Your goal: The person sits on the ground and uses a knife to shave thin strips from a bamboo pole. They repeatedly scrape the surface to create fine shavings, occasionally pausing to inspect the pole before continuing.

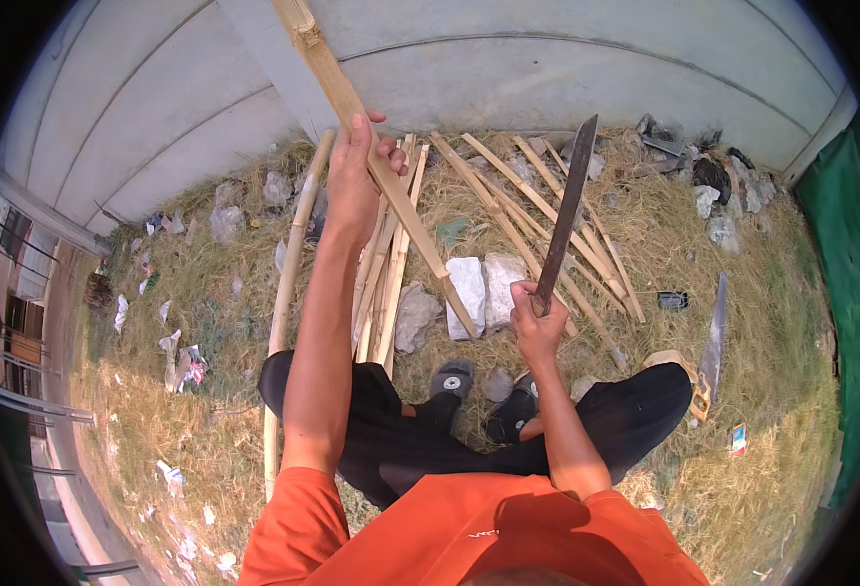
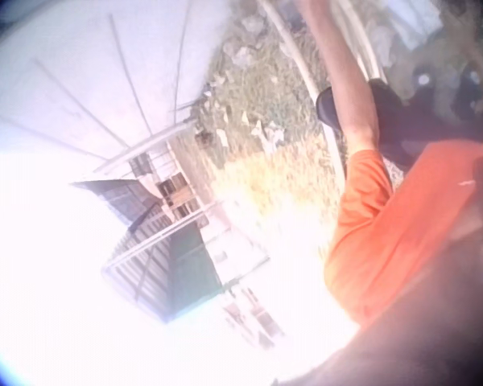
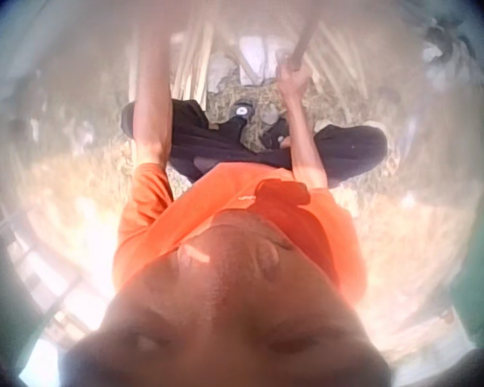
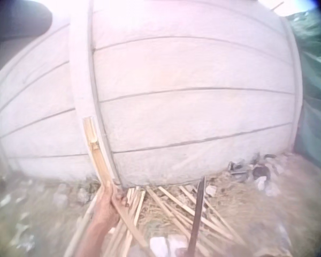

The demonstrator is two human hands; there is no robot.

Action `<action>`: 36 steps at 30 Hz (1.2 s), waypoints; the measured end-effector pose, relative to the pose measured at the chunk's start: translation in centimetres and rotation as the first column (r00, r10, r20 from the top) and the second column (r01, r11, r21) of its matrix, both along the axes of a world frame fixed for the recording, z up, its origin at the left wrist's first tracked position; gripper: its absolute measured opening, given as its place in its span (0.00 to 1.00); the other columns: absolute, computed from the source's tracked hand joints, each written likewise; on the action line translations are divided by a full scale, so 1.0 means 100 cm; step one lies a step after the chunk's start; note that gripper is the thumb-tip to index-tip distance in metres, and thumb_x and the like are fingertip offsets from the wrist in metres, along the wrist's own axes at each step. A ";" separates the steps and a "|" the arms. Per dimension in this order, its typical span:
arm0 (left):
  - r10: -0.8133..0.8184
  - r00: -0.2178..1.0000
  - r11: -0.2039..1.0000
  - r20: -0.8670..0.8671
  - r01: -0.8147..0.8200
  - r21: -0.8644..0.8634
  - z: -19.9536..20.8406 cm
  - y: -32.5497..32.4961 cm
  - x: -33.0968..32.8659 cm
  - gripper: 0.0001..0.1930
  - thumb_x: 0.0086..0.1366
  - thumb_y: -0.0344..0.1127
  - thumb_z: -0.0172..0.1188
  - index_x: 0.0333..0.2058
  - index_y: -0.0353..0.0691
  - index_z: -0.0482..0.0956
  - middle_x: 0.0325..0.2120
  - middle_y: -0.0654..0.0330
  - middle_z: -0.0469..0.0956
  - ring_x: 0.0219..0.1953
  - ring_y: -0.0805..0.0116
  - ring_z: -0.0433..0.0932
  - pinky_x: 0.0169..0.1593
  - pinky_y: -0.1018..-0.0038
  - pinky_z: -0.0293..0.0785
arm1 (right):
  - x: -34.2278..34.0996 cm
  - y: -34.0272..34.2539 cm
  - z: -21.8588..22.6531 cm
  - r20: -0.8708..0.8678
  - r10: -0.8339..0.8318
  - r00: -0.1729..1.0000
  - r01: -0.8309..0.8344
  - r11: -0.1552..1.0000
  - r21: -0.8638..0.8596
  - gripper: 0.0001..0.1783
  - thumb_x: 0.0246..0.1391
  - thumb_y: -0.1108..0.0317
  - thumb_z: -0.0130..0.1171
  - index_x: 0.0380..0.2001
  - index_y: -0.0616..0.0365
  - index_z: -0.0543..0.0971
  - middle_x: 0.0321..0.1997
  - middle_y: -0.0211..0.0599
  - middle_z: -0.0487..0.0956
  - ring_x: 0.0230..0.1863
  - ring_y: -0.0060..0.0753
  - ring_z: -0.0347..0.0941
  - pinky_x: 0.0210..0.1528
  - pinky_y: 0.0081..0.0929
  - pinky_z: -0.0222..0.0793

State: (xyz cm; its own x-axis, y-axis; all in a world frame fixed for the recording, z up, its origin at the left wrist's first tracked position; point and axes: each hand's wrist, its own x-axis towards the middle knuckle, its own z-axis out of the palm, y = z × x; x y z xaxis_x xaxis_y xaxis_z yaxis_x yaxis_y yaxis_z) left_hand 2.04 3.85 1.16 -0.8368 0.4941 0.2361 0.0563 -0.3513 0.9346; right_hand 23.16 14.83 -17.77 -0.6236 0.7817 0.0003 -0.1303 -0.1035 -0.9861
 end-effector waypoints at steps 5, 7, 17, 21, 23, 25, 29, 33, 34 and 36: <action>0.075 0.993 0.995 -0.096 -0.082 -0.063 0.031 -0.020 0.014 0.22 0.72 0.60 0.40 0.41 0.45 0.64 0.24 0.68 0.59 0.28 0.75 0.67 0.36 0.72 0.70 | 0.005 -0.004 -0.006 0.052 0.006 0.999 -0.005 1.000 -0.013 0.12 0.56 0.63 0.64 0.32 0.64 0.81 0.16 0.19 0.69 0.18 0.11 0.61 0.21 0.19 0.55; 0.150 0.971 0.977 -0.185 -0.174 -0.123 0.042 -0.023 0.020 0.22 0.72 0.60 0.40 0.38 0.46 0.62 0.24 0.68 0.60 0.29 0.74 0.69 0.37 0.71 0.71 | 0.000 -0.007 -0.011 0.008 0.025 1.000 -0.025 1.000 -0.009 0.14 0.57 0.63 0.64 0.34 0.65 0.79 0.16 0.21 0.68 0.15 0.12 0.59 0.17 0.18 0.51; 0.413 0.744 0.910 -0.526 -0.334 0.244 0.057 -0.027 0.038 0.24 0.72 0.57 0.44 0.31 0.39 0.58 0.12 0.60 0.63 0.06 0.73 0.63 0.10 0.77 0.57 | 0.013 -0.028 0.018 0.001 0.212 0.977 -0.210 0.972 -0.101 0.31 0.66 0.46 0.44 0.31 0.68 0.79 0.11 0.24 0.65 0.13 0.17 0.61 0.18 0.21 0.58; 0.372 0.828 0.927 -0.419 -0.306 0.217 0.042 -0.020 0.045 0.24 0.71 0.56 0.42 0.31 0.37 0.55 0.11 0.60 0.58 0.06 0.74 0.55 0.13 0.77 0.53 | 0.022 -0.031 -0.010 0.244 0.235 0.941 -0.215 0.971 -0.107 0.37 0.66 0.41 0.40 0.28 0.70 0.78 0.10 0.30 0.65 0.12 0.21 0.62 0.16 0.24 0.63; 0.382 0.831 0.923 -0.406 -0.316 0.220 0.031 -0.021 0.040 0.24 0.71 0.55 0.43 0.29 0.37 0.56 0.10 0.60 0.58 0.06 0.74 0.54 0.12 0.78 0.52 | 0.022 -0.034 -0.014 0.447 0.233 0.864 -0.204 0.973 -0.111 0.38 0.65 0.42 0.42 0.21 0.70 0.77 0.10 0.32 0.66 0.13 0.23 0.65 0.19 0.28 0.71; 0.367 0.851 0.928 -0.377 -0.304 0.217 0.022 -0.021 0.037 0.24 0.71 0.55 0.43 0.29 0.37 0.57 0.09 0.60 0.58 0.06 0.74 0.53 0.11 0.77 0.51 | 0.025 -0.037 -0.019 0.493 0.274 0.826 -0.222 0.961 -0.162 0.37 0.65 0.42 0.42 0.21 0.70 0.77 0.09 0.32 0.65 0.13 0.24 0.65 0.19 0.29 0.72; 0.322 0.872 0.943 -0.369 -0.263 0.202 0.025 -0.021 0.038 0.23 0.70 0.54 0.41 0.29 0.37 0.57 0.08 0.61 0.54 0.06 0.74 0.51 0.12 0.77 0.51 | 0.031 -0.045 -0.016 0.439 0.329 0.836 -0.272 0.943 -0.190 0.37 0.66 0.43 0.41 0.21 0.70 0.76 0.08 0.30 0.63 0.10 0.23 0.62 0.19 0.28 0.71; 0.389 0.829 0.921 -0.401 -0.347 0.177 0.024 -0.019 0.042 0.22 0.70 0.52 0.39 0.28 0.37 0.57 0.08 0.61 0.53 0.05 0.74 0.50 0.12 0.76 0.51 | 0.037 -0.057 0.045 0.290 0.366 0.884 -0.334 0.930 -0.153 0.37 0.68 0.44 0.38 0.21 0.69 0.74 0.07 0.30 0.63 0.09 0.22 0.59 0.21 0.26 0.72; 0.402 0.824 0.915 -0.398 -0.364 0.171 0.024 -0.019 0.043 0.22 0.70 0.52 0.38 0.28 0.37 0.56 0.08 0.61 0.53 0.05 0.74 0.50 0.12 0.76 0.51 | 0.039 -0.061 0.066 0.244 0.346 0.906 -0.335 0.938 -0.089 0.37 0.68 0.44 0.37 0.21 0.68 0.74 0.07 0.30 0.63 0.09 0.22 0.60 0.21 0.26 0.70; 0.416 0.819 0.909 -0.394 -0.384 0.162 0.025 -0.014 0.047 0.21 0.69 0.51 0.38 0.28 0.37 0.56 0.08 0.61 0.52 0.05 0.75 0.50 0.12 0.76 0.51 | 0.044 -0.067 0.096 0.144 0.298 0.944 -0.307 0.951 0.042 0.36 0.68 0.45 0.35 0.21 0.67 0.74 0.07 0.30 0.64 0.10 0.22 0.62 0.21 0.25 0.68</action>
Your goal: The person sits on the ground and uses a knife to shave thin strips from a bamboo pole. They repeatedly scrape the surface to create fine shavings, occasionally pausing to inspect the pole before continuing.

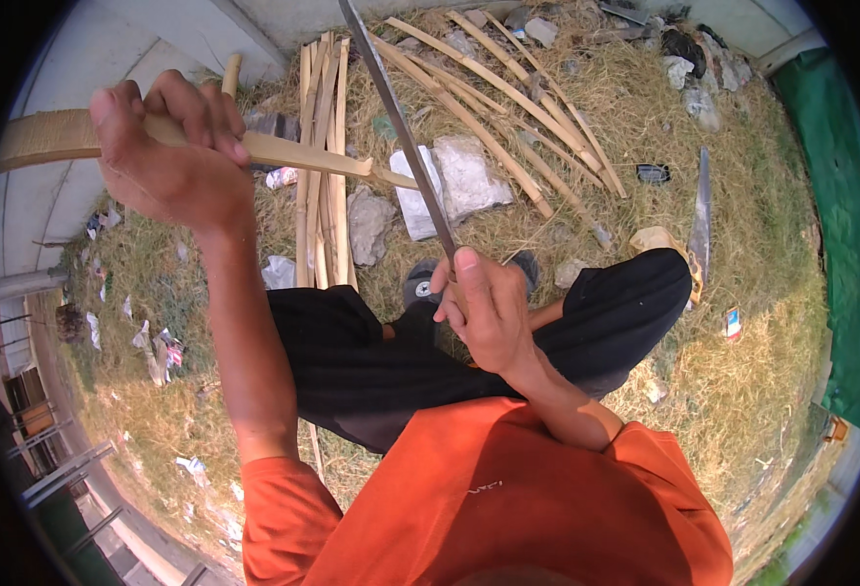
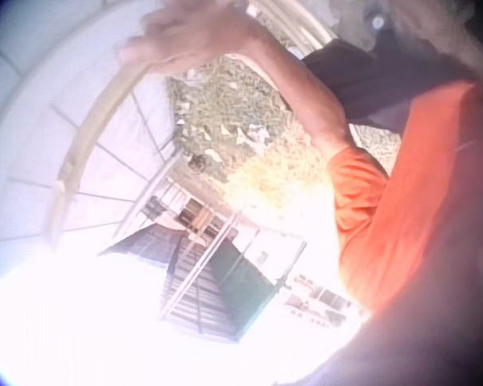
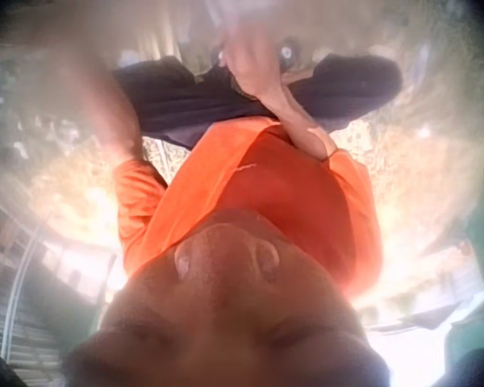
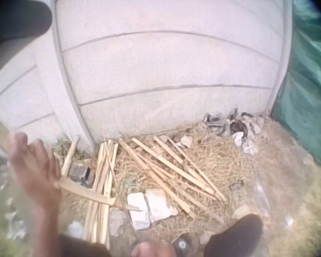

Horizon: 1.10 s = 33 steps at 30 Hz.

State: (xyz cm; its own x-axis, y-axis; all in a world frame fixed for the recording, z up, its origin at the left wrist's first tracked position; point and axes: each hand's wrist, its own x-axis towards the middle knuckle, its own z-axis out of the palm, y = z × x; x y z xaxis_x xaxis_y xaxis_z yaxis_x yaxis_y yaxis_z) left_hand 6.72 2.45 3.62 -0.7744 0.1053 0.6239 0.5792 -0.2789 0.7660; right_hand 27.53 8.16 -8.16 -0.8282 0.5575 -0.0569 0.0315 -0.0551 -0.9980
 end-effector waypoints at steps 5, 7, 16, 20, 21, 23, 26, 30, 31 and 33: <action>-0.086 0.994 0.995 0.063 0.083 0.056 -0.006 0.003 0.004 0.18 0.69 0.50 0.40 0.28 0.41 0.58 0.08 0.63 0.51 0.07 0.76 0.47 0.12 0.77 0.50 | -0.003 0.002 -0.052 0.269 0.013 0.963 -0.068 0.978 0.195 0.34 0.68 0.45 0.37 0.22 0.65 0.75 0.07 0.31 0.63 0.12 0.22 0.64 0.19 0.24 0.58; -0.078 0.995 0.995 0.060 0.075 0.059 -0.019 0.007 0.000 0.19 0.70 0.49 0.38 0.27 0.39 0.57 0.08 0.63 0.50 0.07 0.76 0.47 0.12 0.77 0.50 | -0.004 0.019 -0.050 0.458 0.074 0.886 -0.144 0.982 0.120 0.34 0.68 0.45 0.38 0.21 0.64 0.74 0.08 0.29 0.63 0.12 0.21 0.62 0.17 0.24 0.56; -0.094 0.993 0.995 0.070 0.093 0.029 0.003 0.006 0.017 0.19 0.70 0.48 0.38 0.26 0.39 0.58 0.09 0.64 0.50 0.08 0.76 0.46 0.13 0.77 0.48 | 0.010 0.032 0.022 -0.135 -0.070 0.988 0.065 0.997 -0.037 0.30 0.69 0.52 0.39 0.21 0.63 0.74 0.08 0.26 0.64 0.11 0.16 0.59 0.17 0.21 0.53; -0.100 0.994 0.995 0.036 0.100 0.018 0.005 0.007 0.013 0.17 0.68 0.46 0.39 0.26 0.41 0.57 0.09 0.63 0.51 0.08 0.75 0.45 0.14 0.77 0.48 | 0.014 0.033 0.006 -0.020 -0.064 0.998 0.063 0.997 -0.047 0.30 0.69 0.51 0.40 0.22 0.64 0.75 0.08 0.27 0.64 0.13 0.16 0.61 0.18 0.21 0.55; -0.118 0.992 0.993 0.037 0.118 0.011 0.004 0.007 0.011 0.15 0.67 0.46 0.40 0.26 0.42 0.56 0.08 0.62 0.51 0.08 0.75 0.45 0.14 0.77 0.47 | 0.014 0.031 0.004 0.013 -0.062 0.998 0.063 0.996 -0.061 0.30 0.69 0.51 0.40 0.22 0.64 0.75 0.08 0.26 0.64 0.13 0.16 0.61 0.18 0.21 0.56; -0.112 0.993 0.994 0.027 0.112 0.006 0.005 0.010 0.007 0.14 0.67 0.45 0.40 0.26 0.42 0.57 0.09 0.62 0.51 0.08 0.74 0.45 0.14 0.77 0.48 | 0.014 0.028 0.001 0.059 -0.038 0.998 0.044 0.995 -0.089 0.29 0.69 0.51 0.41 0.23 0.64 0.76 0.09 0.27 0.64 0.13 0.17 0.62 0.19 0.21 0.57; -0.169 0.985 0.983 0.026 0.166 0.074 0.004 0.013 0.008 0.14 0.67 0.42 0.43 0.25 0.41 0.58 0.09 0.64 0.51 0.10 0.77 0.46 0.15 0.77 0.48 | 0.012 0.027 0.007 0.076 -0.021 0.997 0.026 0.997 -0.067 0.28 0.69 0.52 0.42 0.24 0.64 0.76 0.09 0.28 0.65 0.13 0.16 0.62 0.19 0.21 0.57; -0.101 0.990 0.995 0.098 0.103 -0.011 0.009 0.022 0.020 0.14 0.66 0.44 0.39 0.27 0.39 0.60 0.09 0.63 0.50 0.09 0.75 0.45 0.15 0.76 0.48 | 0.013 0.010 0.002 -0.120 -0.069 0.990 0.053 0.989 -0.136 0.30 0.68 0.50 0.41 0.23 0.64 0.77 0.10 0.33 0.67 0.15 0.24 0.65 0.22 0.27 0.61; -0.108 0.991 0.994 0.080 0.109 -0.007 0.009 0.024 0.020 0.14 0.66 0.44 0.39 0.27 0.39 0.60 0.09 0.63 0.50 0.09 0.75 0.45 0.15 0.76 0.48 | 0.010 0.007 -0.013 0.002 -0.020 1.000 0.020 0.998 -0.065 0.30 0.68 0.50 0.41 0.22 0.64 0.76 0.11 0.35 0.68 0.15 0.28 0.67 0.23 0.29 0.62; -0.121 0.992 0.993 0.040 0.121 0.002 0.007 0.027 0.020 0.14 0.66 0.44 0.40 0.27 0.39 0.60 0.09 0.63 0.51 0.10 0.76 0.45 0.15 0.76 0.48 | -0.002 0.003 -0.041 0.250 0.051 0.967 -0.069 0.996 0.062 0.32 0.68 0.49 0.40 0.21 0.65 0.76 0.11 0.38 0.69 0.17 0.36 0.69 0.27 0.34 0.64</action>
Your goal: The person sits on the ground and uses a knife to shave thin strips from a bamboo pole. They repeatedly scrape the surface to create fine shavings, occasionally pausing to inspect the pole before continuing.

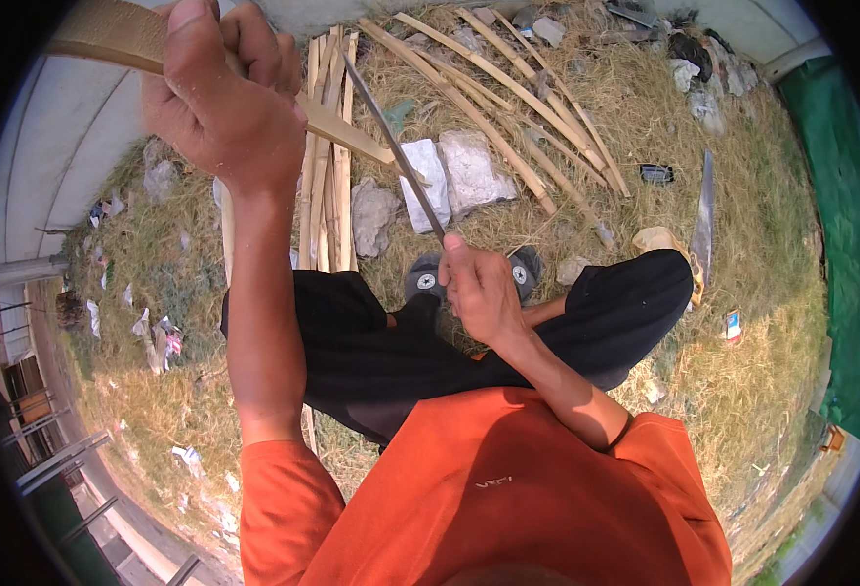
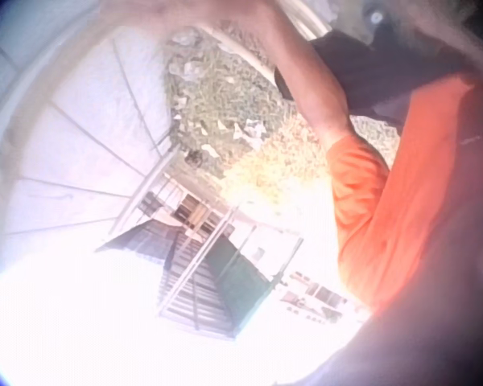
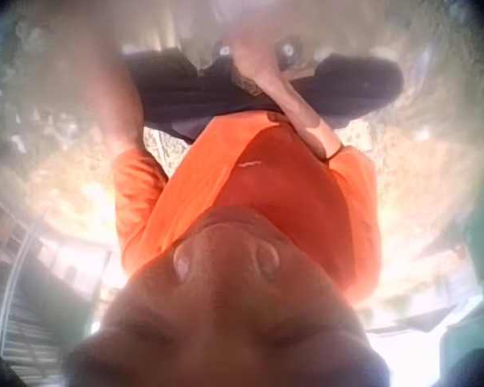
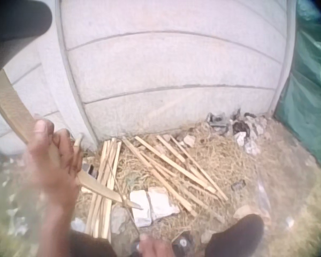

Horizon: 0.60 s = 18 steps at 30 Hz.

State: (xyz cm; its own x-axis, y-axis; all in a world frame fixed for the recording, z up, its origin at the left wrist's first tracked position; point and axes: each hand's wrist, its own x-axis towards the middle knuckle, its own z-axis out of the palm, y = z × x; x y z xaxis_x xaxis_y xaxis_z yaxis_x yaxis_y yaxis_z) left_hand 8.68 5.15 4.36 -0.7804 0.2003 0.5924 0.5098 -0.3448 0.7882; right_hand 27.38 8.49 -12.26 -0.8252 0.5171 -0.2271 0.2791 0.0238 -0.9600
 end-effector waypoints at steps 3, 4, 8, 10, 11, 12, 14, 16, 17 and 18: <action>0.008 1.000 0.999 -0.020 -0.007 0.031 -0.006 -0.007 0.000 0.14 0.67 0.44 0.40 0.28 0.39 0.60 0.09 0.63 0.51 0.10 0.76 0.45 0.15 0.76 0.47 | 0.002 0.010 0.002 0.139 0.057 0.989 -0.049 0.997 -0.062 0.34 0.68 0.45 0.41 0.19 0.64 0.72 0.10 0.28 0.64 0.11 0.19 0.60 0.16 0.23 0.58; 0.000 1.000 0.999 -0.016 0.000 0.032 -0.007 -0.007 0.002 0.14 0.67 0.43 0.41 0.28 0.39 0.60 0.09 0.63 0.51 0.10 0.76 0.45 0.15 0.76 0.47 | 0.007 0.010 0.009 0.092 0.052 0.994 -0.044 0.996 -0.083 0.33 0.68 0.46 0.41 0.18 0.64 0.71 0.09 0.28 0.64 0.11 0.20 0.59 0.16 0.23 0.57; -0.022 1.000 0.998 -0.022 0.023 0.061 -0.006 0.000 0.009 0.12 0.67 0.40 0.42 0.28 0.39 0.60 0.09 0.64 0.50 0.10 0.77 0.46 0.15 0.76 0.47 | 0.012 0.002 0.071 -0.413 -0.184 0.892 0.115 0.976 -0.186 0.35 0.68 0.45 0.39 0.16 0.62 0.70 0.09 0.28 0.63 0.10 0.22 0.57 0.18 0.22 0.58; -0.022 0.995 0.997 -0.096 0.029 0.065 -0.006 0.003 0.007 0.11 0.68 0.38 0.43 0.28 0.40 0.60 0.09 0.66 0.51 0.10 0.79 0.47 0.15 0.78 0.48 | 0.007 -0.003 0.035 -0.328 -0.108 0.939 0.138 0.988 0.071 0.36 0.67 0.43 0.38 0.16 0.63 0.71 0.09 0.30 0.63 0.11 0.23 0.60 0.19 0.22 0.59; -0.026 0.987 0.997 -0.159 0.037 0.067 -0.009 0.003 0.006 0.11 0.69 0.36 0.44 0.27 0.40 0.60 0.09 0.67 0.52 0.11 0.81 0.48 0.15 0.79 0.48 | 0.008 -0.007 0.004 -0.278 -0.090 0.956 0.150 0.968 0.203 0.37 0.67 0.41 0.38 0.16 0.63 0.71 0.08 0.31 0.64 0.11 0.24 0.61 0.19 0.22 0.60; -0.023 0.974 0.997 -0.223 0.040 0.069 -0.013 0.003 0.005 0.11 0.70 0.34 0.45 0.27 0.40 0.60 0.10 0.68 0.53 0.11 0.83 0.49 0.15 0.81 0.48 | 0.009 -0.003 -0.044 0.125 0.024 0.992 -0.040 0.991 0.127 0.38 0.66 0.42 0.40 0.16 0.65 0.74 0.08 0.34 0.65 0.13 0.26 0.65 0.20 0.24 0.61; -0.108 0.983 0.981 -0.146 0.130 0.145 -0.017 -0.004 0.003 0.10 0.70 0.33 0.45 0.27 0.40 0.61 0.09 0.68 0.54 0.11 0.83 0.49 0.15 0.81 0.48 | 0.009 0.004 -0.025 0.219 0.028 0.975 -0.027 1.000 -0.009 0.38 0.66 0.42 0.40 0.16 0.65 0.75 0.08 0.34 0.65 0.14 0.26 0.67 0.20 0.24 0.61; -0.173 0.979 0.963 -0.106 0.191 0.192 -0.018 -0.010 0.002 0.10 0.70 0.33 0.46 0.28 0.40 0.62 0.09 0.68 0.56 0.10 0.83 0.50 0.15 0.81 0.48 | 0.005 0.015 -0.003 0.167 -0.013 0.986 -0.033 0.962 0.272 0.39 0.65 0.39 0.40 0.16 0.65 0.74 0.08 0.30 0.64 0.13 0.24 0.64 0.18 0.22 0.59; -0.203 0.975 0.958 -0.091 0.217 0.190 -0.020 -0.015 0.002 0.09 0.70 0.32 0.45 0.28 0.40 0.62 0.09 0.68 0.56 0.10 0.84 0.50 0.15 0.81 0.48 | 0.015 0.006 0.014 0.076 -0.031 0.997 0.016 0.980 0.198 0.38 0.66 0.40 0.40 0.16 0.64 0.74 0.09 0.33 0.65 0.13 0.28 0.65 0.20 0.26 0.59; -0.232 0.965 0.942 -0.123 0.254 0.219 -0.015 -0.010 -0.008 0.09 0.70 0.31 0.45 0.28 0.39 0.63 0.09 0.68 0.57 0.10 0.84 0.50 0.15 0.81 0.48 | 0.009 0.011 0.037 -0.054 -0.062 0.997 0.070 0.985 0.158 0.37 0.66 0.41 0.41 0.15 0.64 0.74 0.09 0.37 0.66 0.14 0.32 0.66 0.21 0.30 0.59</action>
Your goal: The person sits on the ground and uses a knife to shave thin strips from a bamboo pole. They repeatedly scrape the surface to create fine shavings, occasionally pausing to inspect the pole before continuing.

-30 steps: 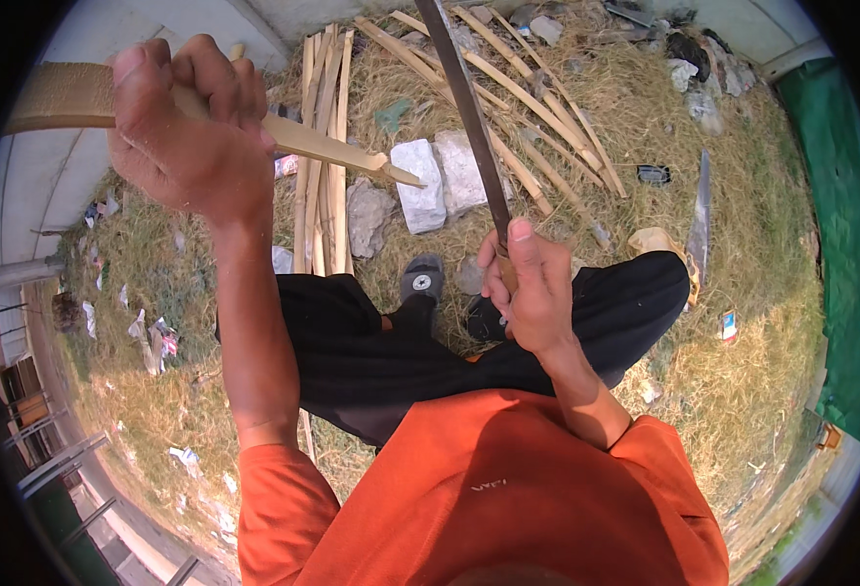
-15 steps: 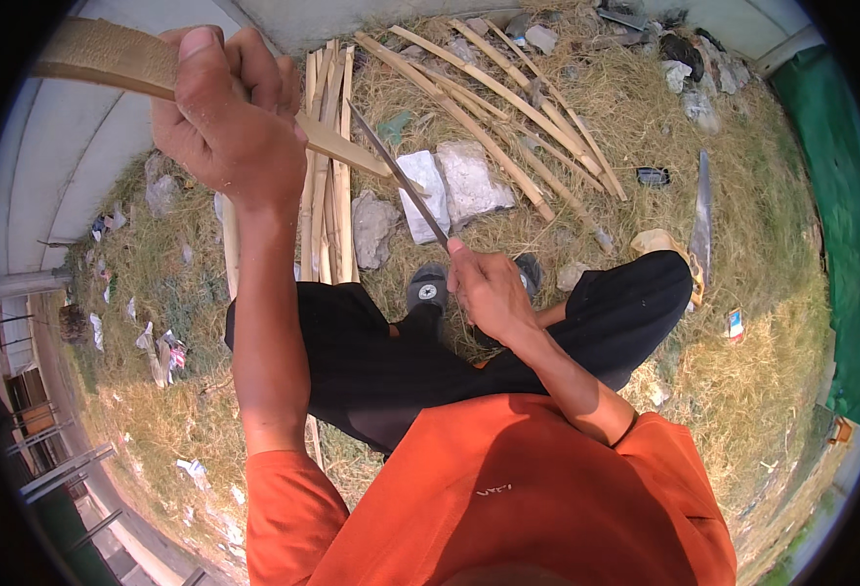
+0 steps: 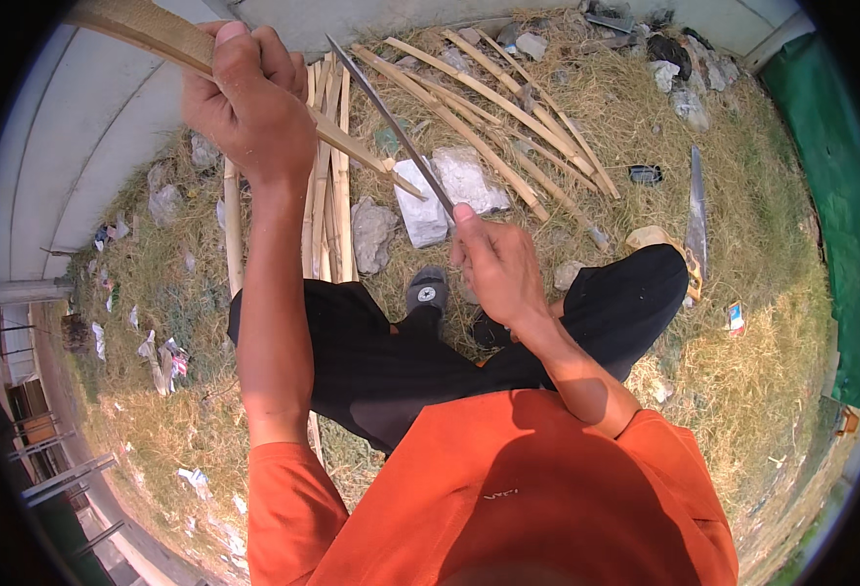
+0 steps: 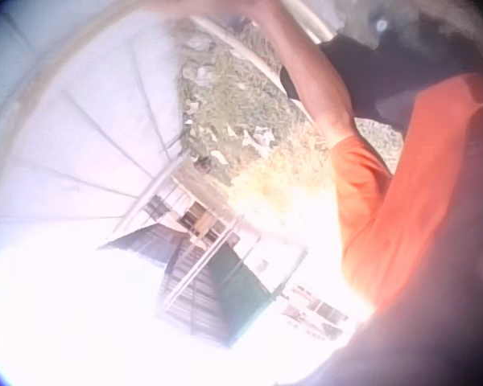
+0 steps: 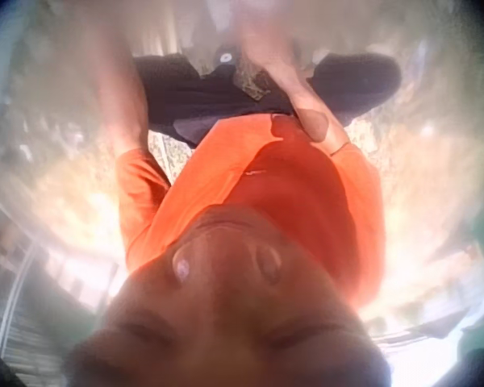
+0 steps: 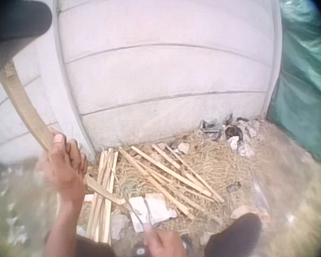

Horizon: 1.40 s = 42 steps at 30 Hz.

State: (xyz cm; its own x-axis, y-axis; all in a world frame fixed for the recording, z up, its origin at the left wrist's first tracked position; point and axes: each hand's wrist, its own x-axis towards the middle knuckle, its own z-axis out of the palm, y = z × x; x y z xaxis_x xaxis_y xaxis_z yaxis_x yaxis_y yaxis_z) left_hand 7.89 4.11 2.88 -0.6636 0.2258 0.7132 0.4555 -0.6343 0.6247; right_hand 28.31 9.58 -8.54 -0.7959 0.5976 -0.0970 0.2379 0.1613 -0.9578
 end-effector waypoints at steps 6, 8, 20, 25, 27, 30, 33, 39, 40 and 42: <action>0.122 0.991 0.992 -0.047 -0.123 -0.021 0.002 0.014 0.010 0.08 0.69 0.30 0.44 0.28 0.39 0.61 0.09 0.68 0.56 0.10 0.84 0.49 0.15 0.81 0.47 | 0.007 -0.019 -0.031 -0.290 -0.081 0.953 0.085 0.996 0.002 0.35 0.65 0.42 0.42 0.16 0.63 0.71 0.08 0.39 0.64 0.13 0.40 0.67 0.20 0.31 0.60; 0.123 0.992 0.992 0.006 -0.123 -0.015 -0.006 0.003 0.014 0.08 0.68 0.29 0.44 0.27 0.39 0.61 0.09 0.68 0.55 0.11 0.83 0.49 0.15 0.80 0.47 | 0.009 -0.010 -0.078 0.077 -0.007 0.997 -0.007 0.982 0.187 0.38 0.64 0.38 0.41 0.15 0.63 0.70 0.08 0.32 0.64 0.11 0.30 0.62 0.19 0.29 0.61; 0.121 0.990 0.992 0.069 -0.118 -0.045 0.002 -0.012 0.002 0.09 0.68 0.32 0.44 0.27 0.40 0.59 0.10 0.68 0.53 0.12 0.81 0.47 0.17 0.78 0.45 | -0.005 -0.004 -0.015 -0.010 0.083 0.997 -0.065 0.695 -0.716 0.34 0.64 0.37 0.43 0.23 0.61 0.70 0.10 0.23 0.62 0.08 0.19 0.55 0.18 0.26 0.63; 0.137 0.988 0.990 0.074 -0.135 -0.024 0.002 -0.016 -0.002 0.09 0.67 0.32 0.43 0.26 0.40 0.58 0.10 0.68 0.52 0.12 0.82 0.46 0.17 0.78 0.45 | -0.012 -0.018 0.017 -0.618 -0.075 0.783 0.075 0.997 -0.025 0.34 0.66 0.42 0.43 0.19 0.64 0.68 0.10 0.30 0.64 0.11 0.21 0.62 0.16 0.22 0.58; 0.124 0.989 0.992 0.083 -0.122 -0.022 0.003 -0.011 0.000 0.08 0.66 0.31 0.43 0.26 0.40 0.58 0.10 0.67 0.52 0.12 0.81 0.46 0.16 0.78 0.45 | -0.014 -0.024 -0.073 -0.230 0.008 0.973 0.029 0.987 0.159 0.37 0.64 0.40 0.41 0.17 0.65 0.70 0.10 0.33 0.65 0.10 0.28 0.62 0.16 0.29 0.59; 0.167 0.982 0.986 0.092 -0.166 -0.023 0.002 -0.021 -0.006 0.08 0.66 0.31 0.43 0.26 0.41 0.58 0.10 0.66 0.53 0.12 0.81 0.47 0.16 0.78 0.45 | 0.003 -0.010 -0.129 0.522 0.025 0.853 0.157 0.940 -0.303 0.37 0.63 0.38 0.42 0.17 0.64 0.71 0.11 0.32 0.66 0.09 0.29 0.61 0.15 0.35 0.59; 0.147 0.988 0.989 0.052 -0.146 -0.026 0.000 -0.025 -0.001 0.07 0.64 0.31 0.43 0.27 0.41 0.58 0.10 0.65 0.52 0.11 0.80 0.47 0.16 0.78 0.46 | 0.039 0.009 -0.128 0.584 0.025 0.811 0.266 0.874 -0.407 0.33 0.64 0.44 0.45 0.27 0.69 0.76 0.15 0.39 0.70 0.11 0.31 0.64 0.15 0.31 0.59; -0.087 0.991 0.992 0.104 0.096 -0.079 -0.010 -0.045 -0.014 0.09 0.64 0.42 0.46 0.29 0.46 0.63 0.10 0.64 0.54 0.08 0.75 0.47 0.17 0.79 0.51 | 0.035 -0.004 -0.044 -0.072 -0.120 0.990 0.074 0.883 -0.464 0.30 0.67 0.45 0.41 0.25 0.62 0.71 0.12 0.29 0.64 0.11 0.19 0.57 0.14 0.21 0.53; -0.153 0.985 0.983 0.079 0.160 -0.092 -0.009 -0.049 -0.017 0.08 0.64 0.42 0.46 0.29 0.47 0.63 0.10 0.64 0.55 0.08 0.75 0.48 0.17 0.79 0.51 | 0.028 -0.008 -0.017 -0.203 -0.124 0.971 0.019 0.891 -0.454 0.29 0.68 0.48 0.41 0.24 0.63 0.72 0.12 0.28 0.64 0.11 0.19 0.58 0.15 0.21 0.53; -0.288 0.957 0.950 0.041 0.291 -0.112 -0.010 -0.051 -0.021 0.07 0.64 0.43 0.46 0.29 0.49 0.65 0.10 0.64 0.56 0.07 0.74 0.49 0.17 0.78 0.51 | 0.019 -0.016 -0.005 -0.361 -0.115 0.925 -0.018 0.938 -0.346 0.29 0.68 0.51 0.41 0.22 0.64 0.72 0.12 0.31 0.65 0.13 0.23 0.62 0.17 0.25 0.56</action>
State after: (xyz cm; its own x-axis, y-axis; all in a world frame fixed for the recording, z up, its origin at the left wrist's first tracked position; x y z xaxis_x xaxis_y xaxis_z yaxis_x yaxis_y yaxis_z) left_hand 5.81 -0.94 1.84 -0.5737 0.4906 0.6559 0.2476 -0.6594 0.7098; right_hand 30.20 8.00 -9.02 -0.7841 0.6207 -0.0035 -0.1454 -0.1891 -0.9711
